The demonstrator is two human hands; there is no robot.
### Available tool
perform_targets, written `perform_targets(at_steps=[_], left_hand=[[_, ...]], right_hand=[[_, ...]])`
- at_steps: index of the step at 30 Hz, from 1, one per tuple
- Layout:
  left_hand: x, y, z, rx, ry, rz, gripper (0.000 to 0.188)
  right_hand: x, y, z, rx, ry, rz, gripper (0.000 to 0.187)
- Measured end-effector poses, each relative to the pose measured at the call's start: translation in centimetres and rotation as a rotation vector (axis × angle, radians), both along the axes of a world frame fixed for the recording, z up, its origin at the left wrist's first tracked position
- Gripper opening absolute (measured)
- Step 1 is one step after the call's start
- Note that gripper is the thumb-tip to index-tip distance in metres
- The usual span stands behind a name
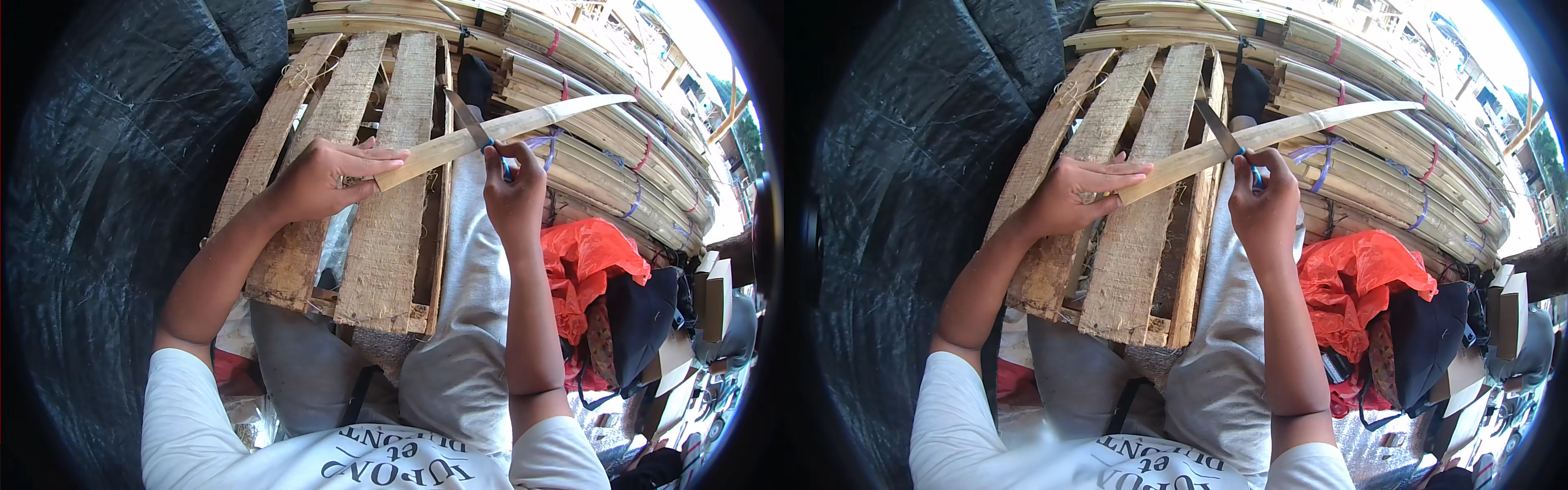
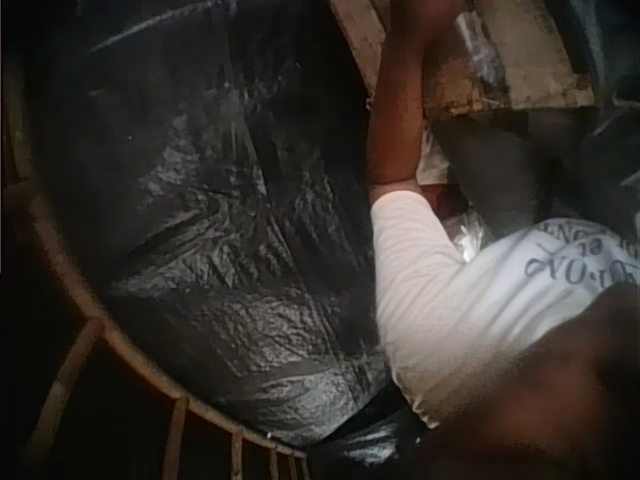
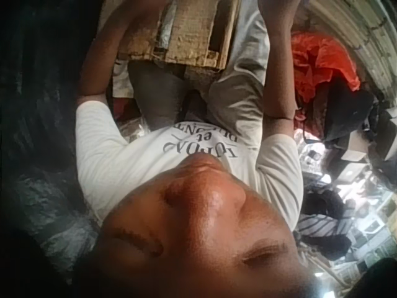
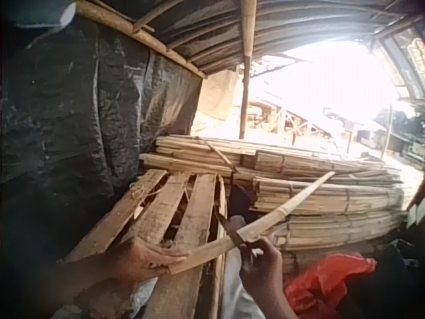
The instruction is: Using a knife to scrape and refine long strips of bamboo over a wooden pallet.
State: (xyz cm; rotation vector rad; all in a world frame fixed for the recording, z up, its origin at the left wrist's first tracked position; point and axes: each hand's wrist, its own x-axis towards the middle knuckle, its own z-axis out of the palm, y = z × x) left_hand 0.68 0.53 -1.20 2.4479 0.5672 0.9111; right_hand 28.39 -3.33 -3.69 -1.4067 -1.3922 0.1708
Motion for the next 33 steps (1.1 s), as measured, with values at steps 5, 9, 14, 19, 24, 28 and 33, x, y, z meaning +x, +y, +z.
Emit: perform_targets(at_steps=[5,9,14,19,24,28,33], left_hand=[[-0.2,-0.2,0.0,0.136,0.098,0.089,0.043],[0.1,-0.8,0.3,0.018,0.138,0.201,0.036],[0.1,0.2,-1.2,0.157,0.059,0.200,0.030],[0.2,0.4,-1.4,0.131,0.061,0.208,0.028],[-0.3,0.3,-0.8,0.041,0.109,0.203,0.028],[-0.1,0.1,-0.2,-0.052,0.164,0.244,0.028],[-0.5,0.4,-0.7,0.004,0.114,0.190,0.028]], right_hand=[[-0.3,0.8,0.2,0.006,0.050,0.032,0.016],[-0.6,2.3,0.5,0.058,0.058,0.036,0.015],[-1.3,3.7,0.7,0.066,-0.005,0.023,0.015],[-1.0,3.5,1.6,0.068,-0.068,0.010,0.013],[-4.2,1.3,2.0,-0.124,-0.035,0.082,0.013],[-2.6,2.7,2.0,-0.020,-0.021,-0.046,0.012],[-4.0,1.6,1.7,-0.130,-0.025,0.116,0.014]])
